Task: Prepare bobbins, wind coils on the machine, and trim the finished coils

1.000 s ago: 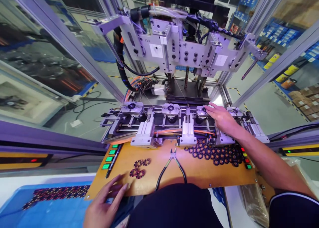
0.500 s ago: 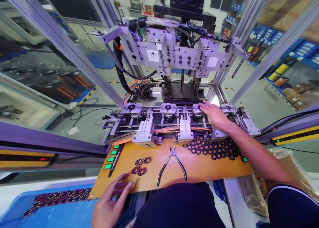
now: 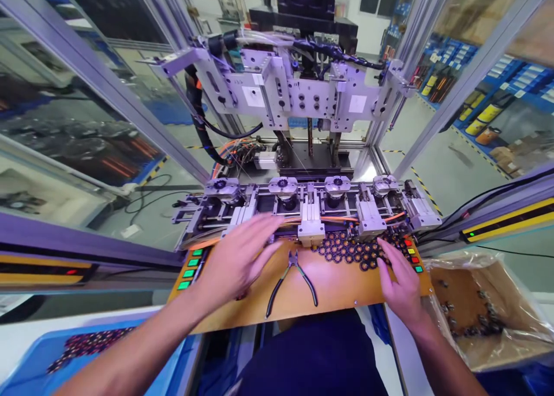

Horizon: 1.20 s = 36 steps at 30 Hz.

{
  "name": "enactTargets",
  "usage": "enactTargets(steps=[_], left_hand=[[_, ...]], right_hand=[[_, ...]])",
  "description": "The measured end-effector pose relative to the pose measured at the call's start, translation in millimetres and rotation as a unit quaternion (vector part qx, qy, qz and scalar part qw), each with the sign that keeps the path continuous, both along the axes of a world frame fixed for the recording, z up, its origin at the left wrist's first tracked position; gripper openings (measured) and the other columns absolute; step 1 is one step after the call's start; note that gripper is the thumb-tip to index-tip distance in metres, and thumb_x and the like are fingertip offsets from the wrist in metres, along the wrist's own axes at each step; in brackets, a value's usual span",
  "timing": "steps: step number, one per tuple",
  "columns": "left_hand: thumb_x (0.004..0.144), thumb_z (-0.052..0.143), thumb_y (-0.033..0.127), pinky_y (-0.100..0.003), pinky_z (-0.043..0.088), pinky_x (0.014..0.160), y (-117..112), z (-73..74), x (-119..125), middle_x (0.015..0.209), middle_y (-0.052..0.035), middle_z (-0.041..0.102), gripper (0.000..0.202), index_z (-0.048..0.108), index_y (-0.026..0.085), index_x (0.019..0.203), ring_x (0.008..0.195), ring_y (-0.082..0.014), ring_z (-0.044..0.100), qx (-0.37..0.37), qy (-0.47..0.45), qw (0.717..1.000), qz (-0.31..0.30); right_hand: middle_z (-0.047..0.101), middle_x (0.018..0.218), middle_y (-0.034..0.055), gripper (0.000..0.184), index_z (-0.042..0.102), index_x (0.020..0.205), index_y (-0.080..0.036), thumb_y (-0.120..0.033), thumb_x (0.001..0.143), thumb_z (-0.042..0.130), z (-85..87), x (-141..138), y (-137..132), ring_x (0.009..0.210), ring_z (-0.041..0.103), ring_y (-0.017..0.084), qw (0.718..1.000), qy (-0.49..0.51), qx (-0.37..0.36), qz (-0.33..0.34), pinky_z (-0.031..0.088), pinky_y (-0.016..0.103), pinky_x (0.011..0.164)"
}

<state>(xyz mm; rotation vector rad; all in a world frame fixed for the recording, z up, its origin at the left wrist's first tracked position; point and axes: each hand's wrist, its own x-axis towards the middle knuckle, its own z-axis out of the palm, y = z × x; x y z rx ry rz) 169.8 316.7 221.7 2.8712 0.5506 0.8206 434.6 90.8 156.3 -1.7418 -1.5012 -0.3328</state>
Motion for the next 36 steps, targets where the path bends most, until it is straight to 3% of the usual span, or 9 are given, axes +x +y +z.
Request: enactTargets(steps=[2, 5, 10, 14, 19, 26, 29, 32, 36], left_hand=[[0.098, 0.044, 0.035, -0.049, 0.04, 0.113, 21.1, 17.4, 62.2, 0.141, -0.0162, 0.058, 0.049, 0.05, 0.009, 0.139, 0.141, -0.0321, 0.041, 0.025, 0.079, 0.995, -0.048], [0.1, 0.038, 0.035, -0.053, 0.024, 0.12, 40.0, 20.2, 136.8, 0.152, -0.0174, 0.045, 0.054, 0.041, 0.005, 0.145, 0.149, -0.0307, 0.024, 0.028, 0.2, 0.977, -0.069], [0.1, 0.039, 0.034, -0.055, 0.022, 0.119, 49.0, 2.6, 179.1, 0.152, -0.0196, 0.045, 0.052, 0.045, 0.005, 0.142, 0.148, -0.03, 0.027, 0.018, 0.248, 0.967, -0.062], [0.099, 0.04, 0.037, -0.057, 0.021, 0.118, 46.3, 0.4, 174.7, 0.155, -0.0195, 0.039, 0.056, 0.041, 0.007, 0.146, 0.149, -0.0319, 0.024, 0.002, 0.267, 0.962, -0.052], [0.099, 0.041, 0.04, -0.058, 0.018, 0.119, 30.2, 15.0, 163.3, 0.162, -0.0202, 0.024, 0.066, 0.026, 0.003, 0.151, 0.152, -0.034, 0.013, -0.015, 0.243, 0.969, -0.041], [0.097, 0.049, 0.037, -0.055, 0.026, 0.12, -17.6, 39.9, 99.4, 0.155, -0.0168, 0.041, 0.055, 0.044, 0.007, 0.143, 0.15, -0.0326, 0.021, -0.057, 0.081, 0.991, -0.088], [0.096, 0.051, 0.035, -0.052, 0.034, 0.117, -48.9, 26.3, 62.6, 0.148, -0.0146, 0.051, 0.047, 0.051, 0.014, 0.138, 0.145, -0.0298, 0.035, -0.134, 0.037, 0.983, -0.117], [0.094, 0.056, 0.032, -0.047, 0.047, 0.108, -76.3, 5.0, 41.3, 0.136, -0.0146, 0.062, 0.044, 0.055, 0.016, 0.135, 0.129, -0.028, 0.056, -0.255, 0.045, 0.96, -0.106], [0.087, 0.066, 0.033, -0.034, 0.06, 0.085, -98.3, -8.1, 35.2, 0.113, -0.0104, 0.075, 0.048, 0.059, 0.019, 0.132, 0.094, -0.0219, 0.073, -0.455, 0.008, 0.882, -0.12]], right_hand=[[0.064, 0.129, 0.0118, 0.055, 0.049, 0.143, -0.022, -0.005, 0.09, 0.055, -3.8, -1.9, -5.8, 0.118, 0.062, 0.024, 1.0, 0.008, -0.015, 0.002, 0.054, 0.044, 0.103], [0.063, 0.13, 0.0112, 0.055, 0.049, 0.143, -0.023, -0.005, 0.091, 0.054, -5.2, -4.2, -21.4, 0.119, 0.062, 0.026, 1.0, 0.015, -0.025, -0.006, 0.055, 0.046, 0.102], [0.065, 0.126, 0.0109, 0.057, 0.045, 0.145, -0.03, -0.012, 0.092, 0.052, -25.6, -8.8, -64.6, 0.114, 0.065, 0.03, 0.995, 0.053, -0.061, -0.058, 0.059, 0.052, 0.095], [0.068, 0.12, 0.0126, 0.052, 0.047, 0.143, -0.029, -0.014, 0.093, 0.05, -49.2, -9.1, -79.8, 0.107, 0.068, 0.031, 0.992, 0.069, -0.074, -0.082, 0.061, 0.054, 0.088], [0.069, 0.117, 0.0126, 0.038, 0.06, 0.13, -0.025, -0.018, 0.094, 0.051, -69.4, -3.7, -58.8, 0.112, 0.065, 0.03, 0.989, 0.075, -0.102, -0.076, 0.056, 0.055, 0.097], [0.057, 0.138, 0.0127, 0.022, 0.071, 0.105, -0.022, -0.015, 0.09, 0.056, -80.1, 1.7, -21.7, 0.137, 0.043, 0.034, 0.984, 0.096, -0.145, -0.033, 0.041, 0.062, 0.109], [0.056, 0.14, 0.0112, 0.022, 0.071, 0.097, -0.023, -0.012, 0.09, 0.053, -68.9, -4.4, -15.0, 0.14, 0.04, 0.034, 0.982, 0.124, -0.141, -0.01, 0.037, 0.067, 0.108], [0.057, 0.138, 0.0087, 0.018, 0.071, 0.094, -0.027, -0.017, 0.091, 0.056, -40.5, -24.7, -12.2, 0.135, 0.047, 0.03, 0.979, 0.159, -0.123, 0.039, 0.047, 0.058, 0.105], [0.056, 0.139, 0.0064, 0.012, 0.071, 0.095, -0.029, -0.021, 0.089, 0.064, 6.1, -62.8, -7.6, 0.126, 0.056, 0.027, 0.949, 0.267, -0.071, 0.15, 0.052, 0.048, 0.102]])
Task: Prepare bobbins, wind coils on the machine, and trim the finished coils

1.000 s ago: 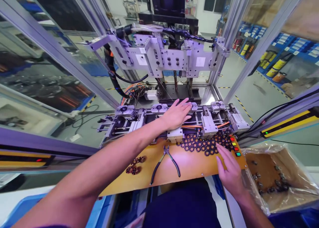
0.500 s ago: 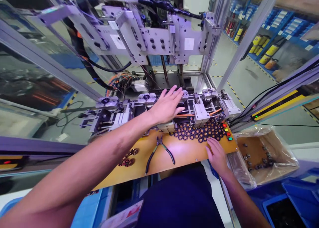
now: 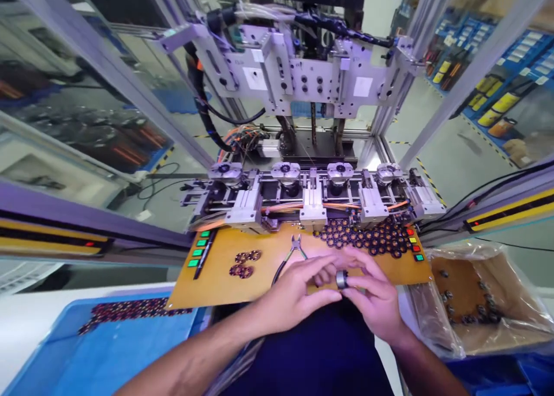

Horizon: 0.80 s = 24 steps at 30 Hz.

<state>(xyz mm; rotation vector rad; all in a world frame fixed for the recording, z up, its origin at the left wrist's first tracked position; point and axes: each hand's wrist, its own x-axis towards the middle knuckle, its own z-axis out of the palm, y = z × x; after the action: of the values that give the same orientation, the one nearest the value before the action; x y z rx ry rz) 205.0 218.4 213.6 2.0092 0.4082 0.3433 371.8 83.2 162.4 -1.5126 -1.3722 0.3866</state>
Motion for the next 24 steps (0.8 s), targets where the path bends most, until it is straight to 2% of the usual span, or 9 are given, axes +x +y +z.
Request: enactTargets(steps=[2, 3, 6, 9, 12, 14, 16, 19, 24], left_hand=[[0.086, 0.069, 0.031, -0.03, 0.06, 0.079, -4.2, 0.2, -2.2, 0.106, -0.0084, 0.077, 0.041, 0.065, 0.02, 0.125, 0.087, -0.0201, 0.074, -0.056, -0.043, 0.997, 0.014], [0.086, 0.069, 0.031, -0.03, 0.059, 0.079, -5.0, 0.5, -4.2, 0.104, -0.0083, 0.078, 0.037, 0.067, 0.02, 0.121, 0.088, -0.0203, 0.074, -0.054, -0.064, 0.996, 0.03], [0.086, 0.07, 0.032, -0.031, 0.059, 0.08, -4.2, -0.4, -11.2, 0.099, -0.0101, 0.078, 0.033, 0.069, 0.018, 0.115, 0.089, -0.0217, 0.074, 0.032, -0.114, 0.99, 0.07], [0.087, 0.068, 0.029, -0.03, 0.059, 0.079, -1.5, -3.7, -15.4, 0.096, -0.0104, 0.077, 0.033, 0.066, 0.016, 0.117, 0.087, -0.0203, 0.073, 0.125, -0.141, 0.979, 0.082], [0.088, 0.068, 0.024, -0.028, 0.059, 0.083, 2.4, -6.6, -20.9, 0.101, -0.0095, 0.076, 0.039, 0.06, 0.018, 0.125, 0.091, -0.0193, 0.072, 0.173, -0.15, 0.97, 0.082], [0.086, 0.069, 0.027, -0.029, 0.059, 0.084, 6.6, -11.4, -33.2, 0.106, -0.0093, 0.075, 0.046, 0.056, 0.021, 0.131, 0.093, -0.0198, 0.073, 0.19, -0.135, 0.967, 0.104], [0.084, 0.071, 0.03, -0.028, 0.061, 0.081, 12.5, -22.6, -55.8, 0.108, -0.0081, 0.075, 0.052, 0.055, 0.025, 0.134, 0.089, -0.0203, 0.073, 0.197, -0.096, 0.962, 0.163], [0.083, 0.07, 0.04, -0.027, 0.063, 0.069, 22.6, -54.1, -104.2, 0.101, -0.0049, 0.078, 0.049, 0.058, 0.027, 0.129, 0.079, -0.0209, 0.075, 0.171, -0.011, 0.941, 0.292], [0.08, 0.058, 0.057, -0.032, 0.064, 0.056, 30.7, -120.6, -175.4, 0.098, -0.0029, 0.079, 0.042, 0.065, 0.031, 0.112, 0.076, -0.0263, 0.076, 0.121, 0.11, 0.86, 0.484]], right_hand=[[0.056, 0.139, 0.0054, 0.02, 0.072, 0.1, -0.033, -0.019, 0.088, 0.066, 16.2, -13.2, 5.2, 0.122, 0.058, 0.026, 0.995, 0.083, 0.027, 0.039, 0.05, 0.048, 0.103], [0.057, 0.139, 0.0053, 0.023, 0.071, 0.103, -0.034, -0.019, 0.088, 0.066, 21.5, -17.5, 8.7, 0.121, 0.059, 0.026, 0.991, 0.116, 0.032, 0.056, 0.05, 0.048, 0.102], [0.059, 0.136, 0.0066, 0.019, 0.071, 0.107, -0.034, -0.026, 0.092, 0.062, 29.4, -24.2, 21.1, 0.123, 0.058, 0.027, 0.977, 0.185, 0.019, 0.1, 0.05, 0.047, 0.102], [0.062, 0.13, 0.0082, 0.014, 0.072, 0.101, -0.03, -0.032, 0.093, 0.06, 31.5, -29.4, 31.9, 0.122, 0.059, 0.027, 0.965, 0.231, 0.004, 0.123, 0.049, 0.046, 0.104], [0.064, 0.127, 0.0078, 0.01, 0.072, 0.095, -0.028, -0.03, 0.092, 0.063, 34.7, -29.9, 38.6, 0.119, 0.061, 0.025, 0.962, 0.232, -0.021, 0.142, 0.049, 0.044, 0.103], [0.066, 0.124, 0.0074, 0.01, 0.073, 0.095, -0.027, -0.028, 0.091, 0.064, 40.3, -18.6, 42.7, 0.116, 0.063, 0.023, 0.966, 0.207, -0.032, 0.155, 0.051, 0.042, 0.1], [0.069, 0.118, 0.0075, 0.011, 0.074, 0.096, -0.026, -0.028, 0.092, 0.064, 49.8, 8.4, 49.1, 0.109, 0.066, 0.022, 0.98, 0.129, -0.032, 0.148, 0.055, 0.039, 0.095], [0.072, 0.11, 0.0065, 0.015, 0.075, 0.092, -0.025, -0.029, 0.093, 0.061, 67.3, 77.8, 66.1, 0.1, 0.069, 0.021, 0.992, -0.09, -0.028, 0.078, 0.058, 0.038, 0.089], [0.073, 0.106, 0.0098, 0.015, 0.077, 0.087, -0.02, -0.029, 0.086, 0.065, 78.3, 206.8, 108.1, 0.097, 0.069, 0.026, 0.98, -0.194, -0.024, -0.043, 0.052, 0.05, 0.097]])
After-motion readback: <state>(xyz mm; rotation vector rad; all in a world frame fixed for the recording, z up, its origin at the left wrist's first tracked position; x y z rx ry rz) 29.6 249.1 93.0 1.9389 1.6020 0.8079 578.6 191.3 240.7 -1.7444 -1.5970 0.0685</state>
